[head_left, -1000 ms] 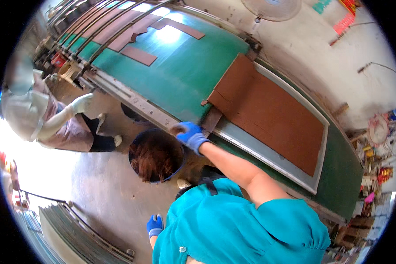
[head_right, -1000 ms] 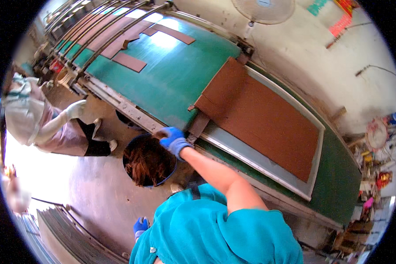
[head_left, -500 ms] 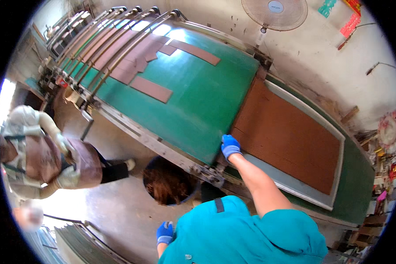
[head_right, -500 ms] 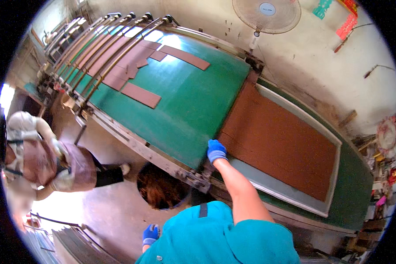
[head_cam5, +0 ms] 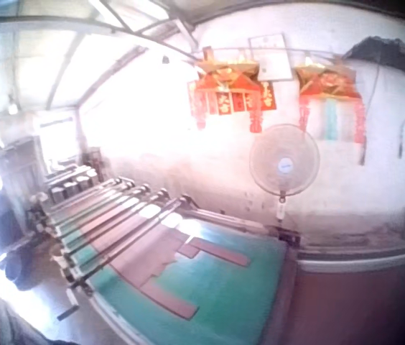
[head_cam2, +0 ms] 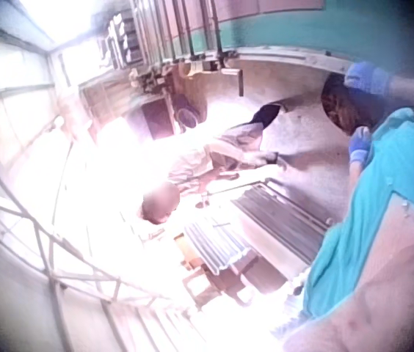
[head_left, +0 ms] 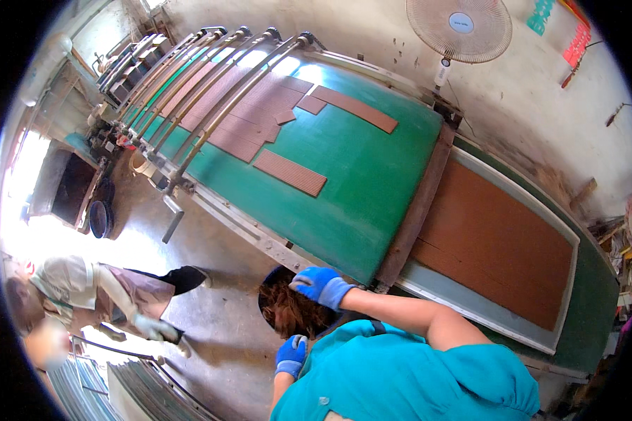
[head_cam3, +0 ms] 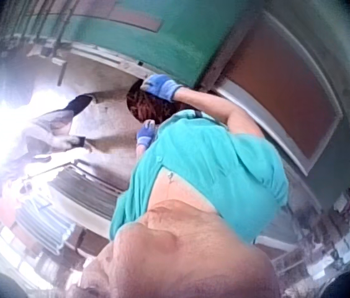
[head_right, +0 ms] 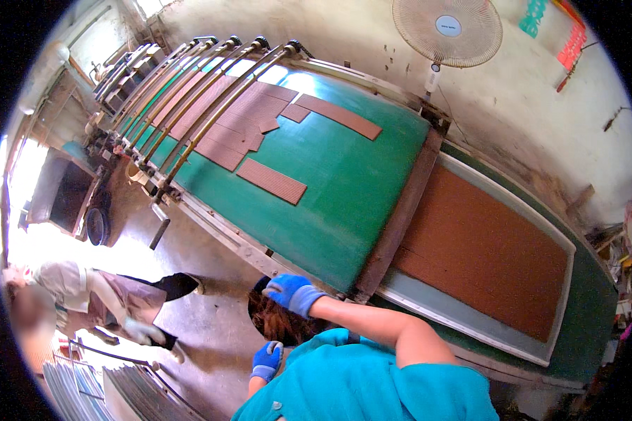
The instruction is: The person places rectangular brown textured sheets into large metal trays on a conveyor belt. They then lift the filled trays and stack them onto a nearby rack. The process is repeated continuously with new trays arriving on the belt.
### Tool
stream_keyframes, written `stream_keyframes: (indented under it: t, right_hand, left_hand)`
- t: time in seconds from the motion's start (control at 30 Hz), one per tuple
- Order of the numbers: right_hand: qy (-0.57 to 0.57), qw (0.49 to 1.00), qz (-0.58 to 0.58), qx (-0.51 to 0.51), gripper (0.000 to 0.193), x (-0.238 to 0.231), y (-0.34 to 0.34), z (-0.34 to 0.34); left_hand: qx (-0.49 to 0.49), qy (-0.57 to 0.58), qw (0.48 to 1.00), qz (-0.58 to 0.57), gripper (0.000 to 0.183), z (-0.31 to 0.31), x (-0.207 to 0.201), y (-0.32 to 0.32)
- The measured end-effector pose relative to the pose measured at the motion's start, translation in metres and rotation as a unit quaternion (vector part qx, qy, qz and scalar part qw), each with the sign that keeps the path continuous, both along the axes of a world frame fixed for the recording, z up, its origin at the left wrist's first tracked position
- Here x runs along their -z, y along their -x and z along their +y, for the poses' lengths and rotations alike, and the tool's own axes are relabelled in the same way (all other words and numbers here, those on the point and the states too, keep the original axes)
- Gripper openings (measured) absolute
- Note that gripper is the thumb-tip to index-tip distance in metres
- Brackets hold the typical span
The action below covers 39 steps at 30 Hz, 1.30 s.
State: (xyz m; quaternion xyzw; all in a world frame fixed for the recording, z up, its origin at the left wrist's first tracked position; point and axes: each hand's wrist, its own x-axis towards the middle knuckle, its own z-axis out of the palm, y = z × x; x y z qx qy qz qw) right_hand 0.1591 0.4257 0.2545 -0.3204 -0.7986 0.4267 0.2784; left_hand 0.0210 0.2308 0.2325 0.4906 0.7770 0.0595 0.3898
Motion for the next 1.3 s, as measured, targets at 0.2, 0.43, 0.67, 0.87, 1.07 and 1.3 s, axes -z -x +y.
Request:
stream_keyframes:
  t: [0.2, 0.43, 0.67, 0.87, 1.07, 1.3]
  right_hand:
    - [-0.139, 0.982, -0.083, -0.095, 0.035, 0.005, 0.041, -0.005]
    - [-0.05, 0.992, -0.115, -0.02, 0.027, 0.06, -0.014, 0.068]
    - [-0.294, 0.943, -0.074, 0.136, 0.029, 0.106, 0.018, 0.232]
    - [-0.305, 0.906, -0.214, 0.2, 0.033, 0.114, 0.145, 0.403]
    - [-0.204, 0.912, -0.296, 0.199, 0.029, 0.131, 0.151, 0.469]
    - [-0.282, 0.906, -0.246, 0.195, 0.012, 0.128, -0.01, 0.359]
  left_hand:
    - [-0.005, 0.036, 0.999, 0.006, 0.034, 0.013, -0.002, -0.008]
    - [-0.045, 0.043, 0.998, -0.011, 0.033, 0.021, 0.033, -0.009]
    - [-0.11, 0.007, 0.994, -0.016, 0.026, 0.019, 0.058, -0.016]
    - [-0.158, 0.041, 0.986, 0.032, 0.028, 0.047, 0.031, -0.022]
    - [-0.188, 0.038, 0.978, 0.081, 0.029, 0.073, 0.017, -0.021]
    - [-0.111, 0.015, 0.993, 0.023, 0.024, 0.113, 0.027, -0.007]
